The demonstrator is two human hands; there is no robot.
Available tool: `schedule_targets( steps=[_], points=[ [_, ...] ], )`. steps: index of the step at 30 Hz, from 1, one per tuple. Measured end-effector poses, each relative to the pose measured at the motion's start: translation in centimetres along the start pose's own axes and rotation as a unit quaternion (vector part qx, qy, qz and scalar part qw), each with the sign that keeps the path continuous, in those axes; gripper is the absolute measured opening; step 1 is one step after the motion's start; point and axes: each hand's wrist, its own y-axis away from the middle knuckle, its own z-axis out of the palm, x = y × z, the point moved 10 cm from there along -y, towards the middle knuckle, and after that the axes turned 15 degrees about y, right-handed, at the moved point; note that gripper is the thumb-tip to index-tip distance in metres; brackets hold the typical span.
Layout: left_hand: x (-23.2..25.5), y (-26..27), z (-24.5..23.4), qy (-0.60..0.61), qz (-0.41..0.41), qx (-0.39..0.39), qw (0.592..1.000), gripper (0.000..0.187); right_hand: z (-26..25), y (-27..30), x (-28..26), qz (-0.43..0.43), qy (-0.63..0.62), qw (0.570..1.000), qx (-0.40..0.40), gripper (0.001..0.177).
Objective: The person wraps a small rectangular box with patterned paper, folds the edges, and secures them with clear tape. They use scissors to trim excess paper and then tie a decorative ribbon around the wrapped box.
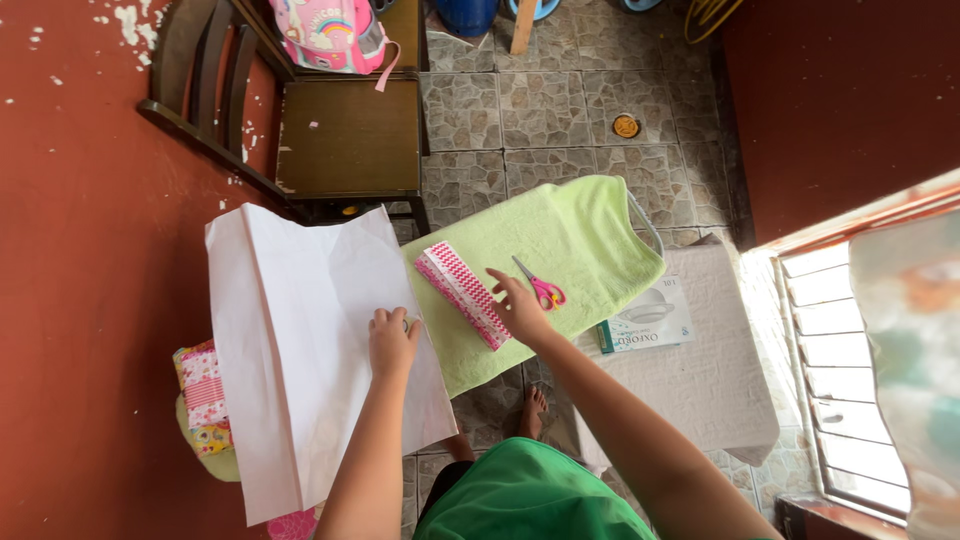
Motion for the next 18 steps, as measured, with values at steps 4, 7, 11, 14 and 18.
schedule_targets(
  steps=[4, 7, 11, 14, 18],
  points=[
    [0.2, 0.4, 0.4, 0.017, 0.012, -0.004, 1.000, 0.045, -2.8, 1.6, 2.9, -0.014, 0.058, 0.998, 0.025, 0.057],
    [1.0, 0.7, 0.2, 0.024, 0.028, 0.000, 0.999, 0.045, -3.2, 2.6, 4.4, -0.041, 0.094, 0.995, 0.004, 0.052],
    [2.8, 1.2, -0.1, 0.020, 0.066, 0.009, 0.998, 0.043, -2.3, 4.2, 5.8, -0.024, 0.076, 0.996, -0.045, 0.055],
    [3.8, 1.2, 0.9, 0.004, 0.070, -0.006, 0.998, 0.043, -1.8, 4.9, 5.3, -0.036, 0.051, 0.996, -0.059, 0.064],
    [3.2, 0.9, 2.7, -0.009, -0.006, -0.060, 0.998, 0.052, -0.9, 5.6, 3.8, -0.077, 0.076, 0.990, -0.092, 0.073]
  ],
)
